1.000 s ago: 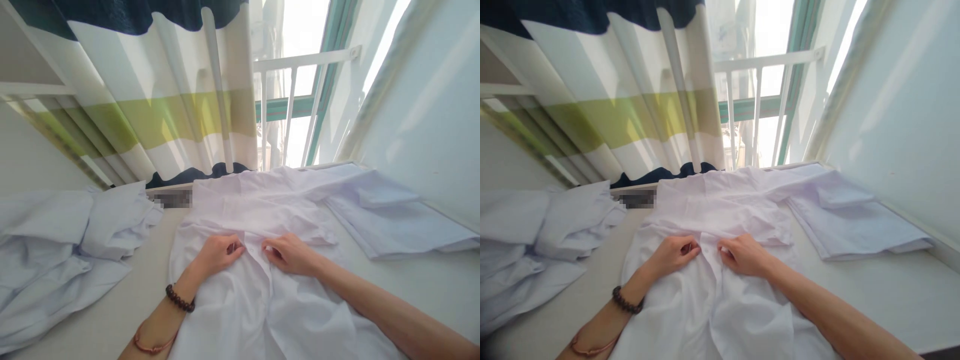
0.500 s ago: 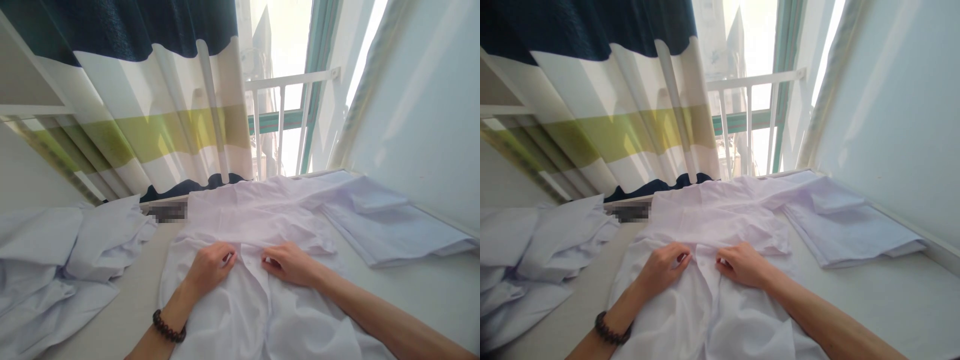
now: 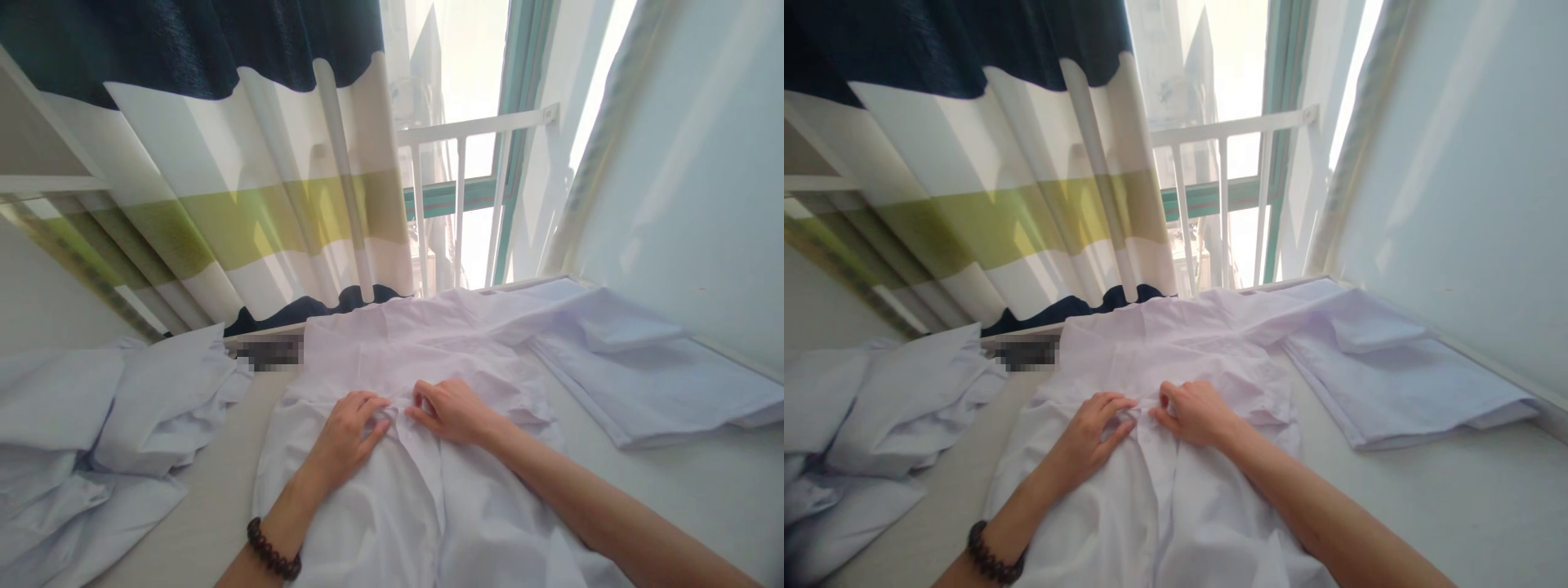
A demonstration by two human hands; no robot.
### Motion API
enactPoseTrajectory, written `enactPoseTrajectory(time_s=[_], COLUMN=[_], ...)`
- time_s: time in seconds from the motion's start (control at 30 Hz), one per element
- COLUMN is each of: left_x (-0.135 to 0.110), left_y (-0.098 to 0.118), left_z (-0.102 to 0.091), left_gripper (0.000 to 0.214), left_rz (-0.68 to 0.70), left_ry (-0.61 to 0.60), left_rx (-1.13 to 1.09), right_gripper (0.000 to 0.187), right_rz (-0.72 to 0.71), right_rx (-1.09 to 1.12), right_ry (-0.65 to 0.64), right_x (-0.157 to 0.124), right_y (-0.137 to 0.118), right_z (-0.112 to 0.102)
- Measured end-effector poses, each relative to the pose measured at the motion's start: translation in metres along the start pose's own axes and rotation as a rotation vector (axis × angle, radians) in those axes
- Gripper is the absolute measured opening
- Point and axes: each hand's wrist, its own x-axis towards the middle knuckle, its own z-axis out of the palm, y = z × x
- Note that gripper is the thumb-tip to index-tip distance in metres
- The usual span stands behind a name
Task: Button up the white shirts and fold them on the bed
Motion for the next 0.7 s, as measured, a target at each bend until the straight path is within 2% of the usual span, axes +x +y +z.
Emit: enactPoseTrajectory(time_s=[0.1,0.2,0.27,0.33,0.43,0.5,0.6,0.7], left_x=[0.0,-0.003,-0.004,-0.004,-0.004,-0.005,-0.006,-0.006], left_y=[-0.006,-0.008,-0.006,-0.004,-0.003,-0.003,-0.003,0.001], left_z=[-0.001,-0.003,-0.004,-0.005,-0.006,-0.005,-0.004,-0.013], left_gripper=[0.014,0.015,0.016,0.017,0.017,0.022,0.052,0.051], left_rz=[-0.032,-0.025,-0.027,-0.019,0.036,0.056,-0.008,-0.101], left_ry=[0.011,0.094,0.15,0.16,0.097,0.041,-0.096,-0.254], left_rx=[-0.063,-0.042,-0.009,0.01,0.037,0.084,0.158,0.155], right_gripper=[0.032,0.027,0.019,0.017,0.018,0.019,0.02,0.02], right_rz=[-0.03,-0.056,-0.031,-0.015,-0.084,-0.129,-0.122,-0.088], right_rx=[0.019,-0.028,-0.076,-0.094,-0.061,-0.052,-0.053,-0.007], right_ry=[0.056,0.146,0.149,0.097,0.011,0.007,0.036,-0.043], right_x=[-0.004,-0.014,-0.018,-0.019,-0.019,-0.019,-0.02,-0.022], right_y=[0.002,0.006,0.011,0.017,0.025,0.029,0.031,0.029], right_z=[0.002,0.001,-0.004,-0.011,-0.023,-0.029,-0.033,-0.033])
